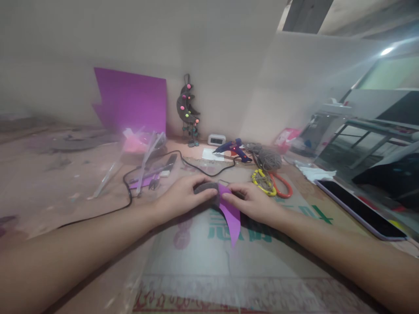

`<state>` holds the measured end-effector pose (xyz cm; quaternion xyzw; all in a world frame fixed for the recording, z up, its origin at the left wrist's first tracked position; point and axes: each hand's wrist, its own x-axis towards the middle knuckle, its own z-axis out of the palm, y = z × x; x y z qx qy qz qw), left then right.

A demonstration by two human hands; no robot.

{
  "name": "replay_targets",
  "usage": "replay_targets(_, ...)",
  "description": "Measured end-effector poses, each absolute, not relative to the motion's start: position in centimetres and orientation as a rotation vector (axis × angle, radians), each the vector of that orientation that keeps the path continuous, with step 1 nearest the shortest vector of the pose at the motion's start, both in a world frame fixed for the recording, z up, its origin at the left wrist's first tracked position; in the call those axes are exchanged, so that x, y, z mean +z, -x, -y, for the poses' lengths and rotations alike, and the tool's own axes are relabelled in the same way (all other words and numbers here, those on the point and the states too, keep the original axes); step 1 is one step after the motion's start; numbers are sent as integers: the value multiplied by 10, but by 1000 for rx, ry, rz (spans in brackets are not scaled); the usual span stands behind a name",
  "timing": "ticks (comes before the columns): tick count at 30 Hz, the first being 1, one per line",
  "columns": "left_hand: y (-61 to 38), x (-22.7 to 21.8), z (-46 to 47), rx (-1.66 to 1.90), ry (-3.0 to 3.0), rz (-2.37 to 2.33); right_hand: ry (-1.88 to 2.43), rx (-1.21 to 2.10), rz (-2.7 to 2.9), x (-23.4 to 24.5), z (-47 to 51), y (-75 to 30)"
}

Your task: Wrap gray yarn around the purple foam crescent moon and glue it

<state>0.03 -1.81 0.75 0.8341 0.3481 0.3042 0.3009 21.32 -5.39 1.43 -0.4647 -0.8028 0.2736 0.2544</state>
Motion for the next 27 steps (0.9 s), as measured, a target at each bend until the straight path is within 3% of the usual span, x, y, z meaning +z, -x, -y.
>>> replay_targets(27, 0, 6, 22, 803, -2239, -847, 1290, 531, 2189, 10, 56, -209)
